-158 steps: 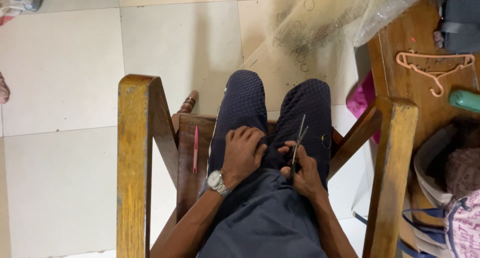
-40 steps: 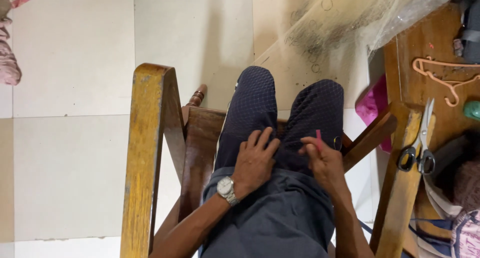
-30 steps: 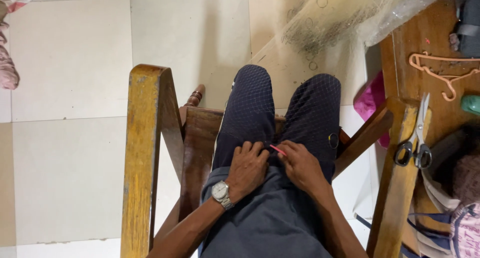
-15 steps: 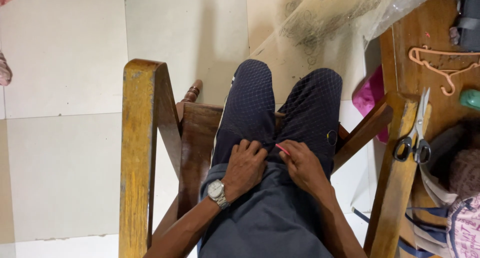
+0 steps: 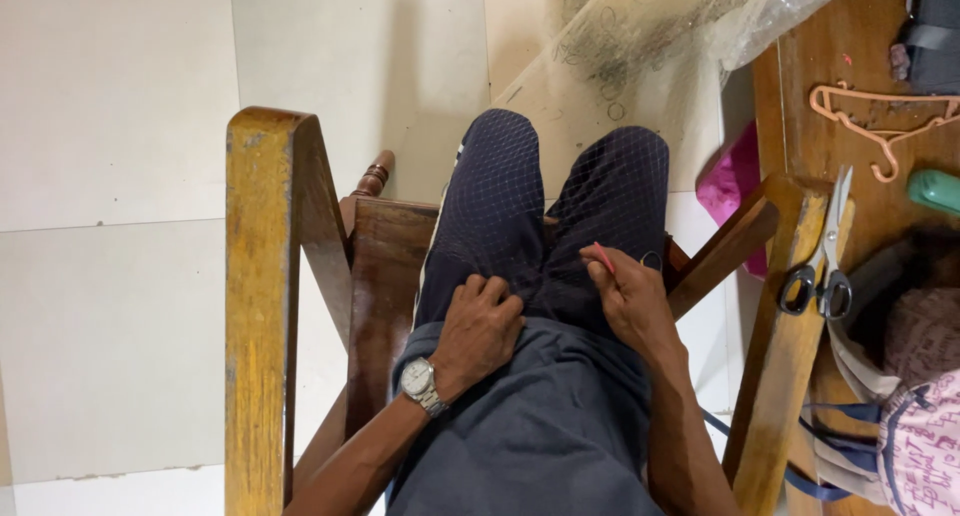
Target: Repairing a fishing net using scissors and a weaving tool
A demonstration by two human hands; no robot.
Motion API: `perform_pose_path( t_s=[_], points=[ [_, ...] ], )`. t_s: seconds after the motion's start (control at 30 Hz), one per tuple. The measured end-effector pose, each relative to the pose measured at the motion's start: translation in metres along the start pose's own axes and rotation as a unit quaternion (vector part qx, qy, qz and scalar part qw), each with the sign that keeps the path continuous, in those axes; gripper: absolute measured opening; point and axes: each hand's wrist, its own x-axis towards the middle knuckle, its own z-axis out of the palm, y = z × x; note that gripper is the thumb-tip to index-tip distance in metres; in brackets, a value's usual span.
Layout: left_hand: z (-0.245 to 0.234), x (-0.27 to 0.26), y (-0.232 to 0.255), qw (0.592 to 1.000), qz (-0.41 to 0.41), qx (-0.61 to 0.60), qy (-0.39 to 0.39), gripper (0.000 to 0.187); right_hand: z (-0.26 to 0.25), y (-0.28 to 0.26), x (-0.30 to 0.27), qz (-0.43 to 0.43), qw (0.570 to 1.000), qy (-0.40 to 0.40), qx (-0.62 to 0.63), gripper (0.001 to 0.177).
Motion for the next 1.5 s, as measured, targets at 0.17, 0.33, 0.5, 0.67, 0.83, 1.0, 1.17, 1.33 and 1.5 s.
perform_pose_path(
  t_s=[0.17, 0.33, 0.5, 0.67, 0.83, 1.0, 1.17, 1.33, 1.5],
  points=[
    [0.0, 0.001, -0.003, 1.0, -0.002, -0.023, 0.0, 0.017, -0.012, 0.014, -0.009, 0.03, 0.999, 0.041, -0.007, 0.018],
    [0.0, 0.004, -0.002, 1.0, 0.003, -0.01, 0.002, 0.016, -0.011, 0.024, -0.013, 0.056, 0.996, 0.063, -0.015, 0.016],
    [-0.001, 0.01, -0.002, 1.0, 0.005, -0.011, 0.005, 0.017, 0.02, 0.011, -0.015, -0.073, 0.996, 0.012, -0.051, 0.018],
    [0.0, 0.014, -0.003, 1.0, -0.006, -0.019, -0.003, 0.015, 0.037, 0.014, 0.0, -0.015, 0.996, -0.001, 0.093, 0.018],
    [-0.002, 0.018, -0.003, 0.998, -0.031, -0.055, -0.019, 0.014, 0.055, 0.015, 0.026, 0.19, 0.863, 0.004, 0.468, 0.026],
    [-0.006, 0.034, -0.007, 0.987, -0.126, -0.094, -0.023, 0.012, 0.084, 0.017, 0.011, 0.2, 0.871, 0.024, 0.448, 0.024],
    [-0.003, 0.06, -0.017, 0.964, -0.217, -0.108, -0.11, 0.018, 0.089, 0.042, -0.006, 0.15, 0.949, -0.061, 0.27, 0.027],
    [0.015, 0.073, -0.01, 0.89, -0.315, -0.329, 0.025, 0.019, 0.082, 0.032, -0.011, 0.157, 0.92, -0.089, 0.348, 0.025],
    [0.042, 0.086, 0.008, 0.675, -0.439, -0.582, 0.115, 0.051, 0.079, 0.026, -0.017, 0.187, 0.874, -0.056, 0.446, 0.034]
  ],
)
